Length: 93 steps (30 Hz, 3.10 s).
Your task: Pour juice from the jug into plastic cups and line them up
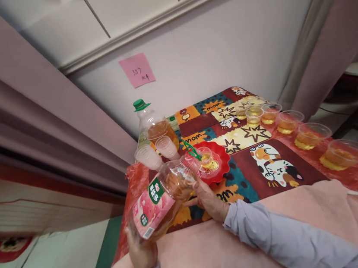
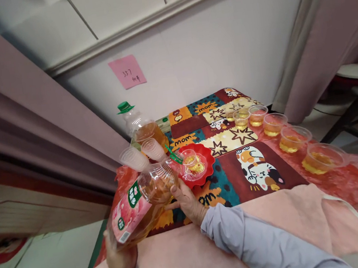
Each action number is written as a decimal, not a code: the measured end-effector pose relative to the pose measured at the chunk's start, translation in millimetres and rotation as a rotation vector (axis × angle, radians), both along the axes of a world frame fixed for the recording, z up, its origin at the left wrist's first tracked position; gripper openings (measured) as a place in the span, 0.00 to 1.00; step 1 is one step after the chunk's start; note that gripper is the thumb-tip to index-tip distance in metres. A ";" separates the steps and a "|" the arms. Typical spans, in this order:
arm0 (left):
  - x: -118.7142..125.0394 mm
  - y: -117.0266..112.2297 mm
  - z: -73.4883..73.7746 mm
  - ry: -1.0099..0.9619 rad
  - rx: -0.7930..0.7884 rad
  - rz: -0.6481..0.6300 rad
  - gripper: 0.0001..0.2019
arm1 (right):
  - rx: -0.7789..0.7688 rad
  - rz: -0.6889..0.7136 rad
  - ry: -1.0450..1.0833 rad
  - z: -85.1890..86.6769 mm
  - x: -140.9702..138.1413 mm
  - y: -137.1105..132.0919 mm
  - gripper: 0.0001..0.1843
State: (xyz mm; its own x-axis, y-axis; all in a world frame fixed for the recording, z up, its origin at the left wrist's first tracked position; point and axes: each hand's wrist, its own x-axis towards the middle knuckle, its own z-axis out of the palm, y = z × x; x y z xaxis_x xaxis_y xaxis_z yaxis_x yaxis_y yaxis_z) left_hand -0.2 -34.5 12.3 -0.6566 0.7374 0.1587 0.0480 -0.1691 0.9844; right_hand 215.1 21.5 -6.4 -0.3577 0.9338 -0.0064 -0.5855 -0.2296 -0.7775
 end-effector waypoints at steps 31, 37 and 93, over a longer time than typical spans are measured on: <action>-39.1 -15.0 50.2 1.105 -0.050 -0.255 0.56 | 0.713 -0.353 -1.190 65.0 104.4 42.5 0.17; -42.2 -14.4 41.1 1.132 -0.037 -0.263 0.57 | 0.751 -0.337 -1.656 76.5 109.2 82.0 0.34; -54.0 -23.0 21.8 0.949 -0.039 -0.222 0.57 | 0.844 -0.804 -1.566 65.4 224.2 109.3 0.24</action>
